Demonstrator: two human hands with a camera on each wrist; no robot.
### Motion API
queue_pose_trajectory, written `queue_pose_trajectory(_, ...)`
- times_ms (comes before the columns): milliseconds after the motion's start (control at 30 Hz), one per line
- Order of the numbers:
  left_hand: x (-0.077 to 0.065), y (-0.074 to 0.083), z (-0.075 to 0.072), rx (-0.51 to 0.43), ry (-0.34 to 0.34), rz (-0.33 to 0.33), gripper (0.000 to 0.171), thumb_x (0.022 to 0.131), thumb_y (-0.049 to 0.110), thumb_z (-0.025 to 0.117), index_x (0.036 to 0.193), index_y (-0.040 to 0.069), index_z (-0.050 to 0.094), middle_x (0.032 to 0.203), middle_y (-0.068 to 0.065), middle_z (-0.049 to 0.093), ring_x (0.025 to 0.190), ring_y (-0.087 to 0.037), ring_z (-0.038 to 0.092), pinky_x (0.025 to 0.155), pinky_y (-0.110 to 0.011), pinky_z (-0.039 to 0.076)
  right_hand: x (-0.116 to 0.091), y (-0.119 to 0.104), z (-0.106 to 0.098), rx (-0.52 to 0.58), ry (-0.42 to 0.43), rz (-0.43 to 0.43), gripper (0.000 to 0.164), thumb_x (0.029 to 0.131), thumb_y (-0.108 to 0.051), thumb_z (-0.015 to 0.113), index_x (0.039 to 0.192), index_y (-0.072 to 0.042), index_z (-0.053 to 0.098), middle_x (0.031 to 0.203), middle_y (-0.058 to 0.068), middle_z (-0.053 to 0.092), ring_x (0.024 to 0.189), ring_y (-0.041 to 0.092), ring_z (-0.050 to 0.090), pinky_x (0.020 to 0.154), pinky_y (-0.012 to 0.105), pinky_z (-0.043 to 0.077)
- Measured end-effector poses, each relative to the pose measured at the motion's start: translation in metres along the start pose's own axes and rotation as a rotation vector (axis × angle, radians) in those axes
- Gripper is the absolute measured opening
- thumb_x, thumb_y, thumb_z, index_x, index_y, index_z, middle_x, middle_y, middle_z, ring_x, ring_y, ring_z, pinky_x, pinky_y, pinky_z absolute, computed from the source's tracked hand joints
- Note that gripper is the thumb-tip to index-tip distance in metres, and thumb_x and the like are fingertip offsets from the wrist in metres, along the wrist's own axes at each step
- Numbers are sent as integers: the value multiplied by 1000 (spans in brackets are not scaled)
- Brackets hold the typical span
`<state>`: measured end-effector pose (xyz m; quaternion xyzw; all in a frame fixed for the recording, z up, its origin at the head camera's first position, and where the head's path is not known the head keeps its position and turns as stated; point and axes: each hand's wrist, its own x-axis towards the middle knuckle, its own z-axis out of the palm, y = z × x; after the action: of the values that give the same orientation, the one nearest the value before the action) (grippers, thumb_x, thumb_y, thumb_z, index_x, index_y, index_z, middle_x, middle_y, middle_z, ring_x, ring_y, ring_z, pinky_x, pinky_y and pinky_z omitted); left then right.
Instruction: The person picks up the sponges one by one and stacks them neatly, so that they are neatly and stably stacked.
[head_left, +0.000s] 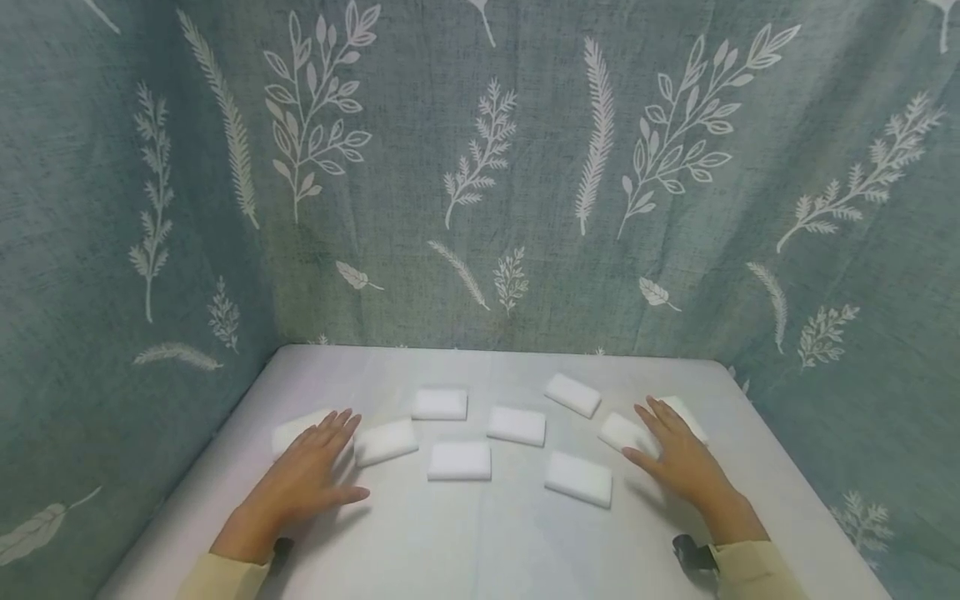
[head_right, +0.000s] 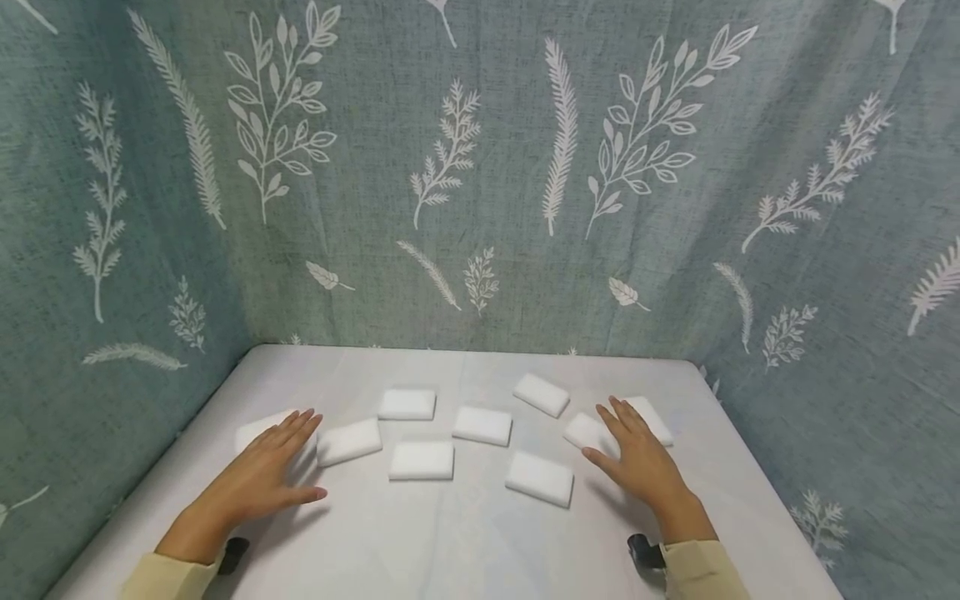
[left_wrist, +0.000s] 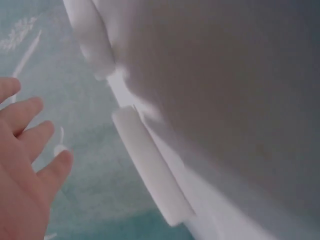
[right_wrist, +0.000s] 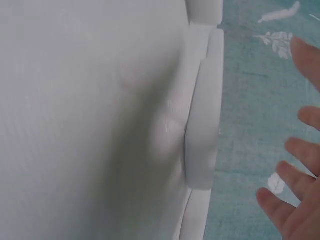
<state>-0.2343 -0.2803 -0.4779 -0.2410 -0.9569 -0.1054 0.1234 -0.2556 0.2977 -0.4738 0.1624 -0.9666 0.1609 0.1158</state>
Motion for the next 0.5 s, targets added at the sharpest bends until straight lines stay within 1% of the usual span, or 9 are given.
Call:
queue_pose_trajectory(67, 3, 3, 1, -8, -1, 2, 108, 75, 71, 66, 151, 3, 30, 154, -17, 31, 141, -39, 26, 109, -55, 25, 0, -2, 0, 30, 17, -2, 78, 90, -55, 61, 145, -4, 43, 150, 20, 36, 137, 42, 29, 105, 63, 28)
queue_pose_trajectory(167, 8, 7, 3, -27, -3, 0, 111, 72, 71, 69, 151, 4, 31, 154, -17, 31, 141, -38, 26, 109, -55, 26, -1, -5, 1, 69, 19, 17, 70, 91, -50, 63, 141, -4, 49, 143, 20, 46, 133, 42, 35, 104, 61, 30)
queue_pose_trajectory(267, 14, 12, 5, -52, -21, 2, 115, 68, 69, 74, 152, 5, 30, 155, -16, 29, 141, -38, 25, 109, -54, 27, -3, -9, 2, 89, 1, 49, 63, 91, -48, 64, 136, -5, 55, 137, 19, 52, 129, 42, 41, 102, 61, 33)
queue_pose_trajectory(367, 20, 18, 8, -79, -39, 5, 117, 65, 65, 79, 153, 8, 29, 156, -15, 27, 142, -37, 24, 110, -54, 26, -6, -15, 2, 111, -20, 78, 59, 90, -47, 65, 131, -6, 59, 132, 18, 56, 125, 42, 45, 101, 61, 35)
queue_pose_trajectory(433, 23, 23, 9, -85, -34, 11, 116, 64, 63, 80, 153, 9, 29, 156, -14, 28, 141, -36, 25, 110, -53, 27, -7, -19, 2, 137, -37, 86, 56, 90, -48, 66, 129, -7, 62, 129, 16, 59, 119, 40, 51, 97, 59, 39)
queue_pose_trajectory(500, 26, 27, 10, -87, -27, 22, 114, 64, 61, 82, 153, 9, 31, 155, -14, 30, 140, -36, 28, 109, -53, 29, -9, -22, 2, 156, -56, 94, 57, 89, -50, 66, 127, -9, 63, 123, 13, 62, 109, 34, 57, 90, 53, 46)
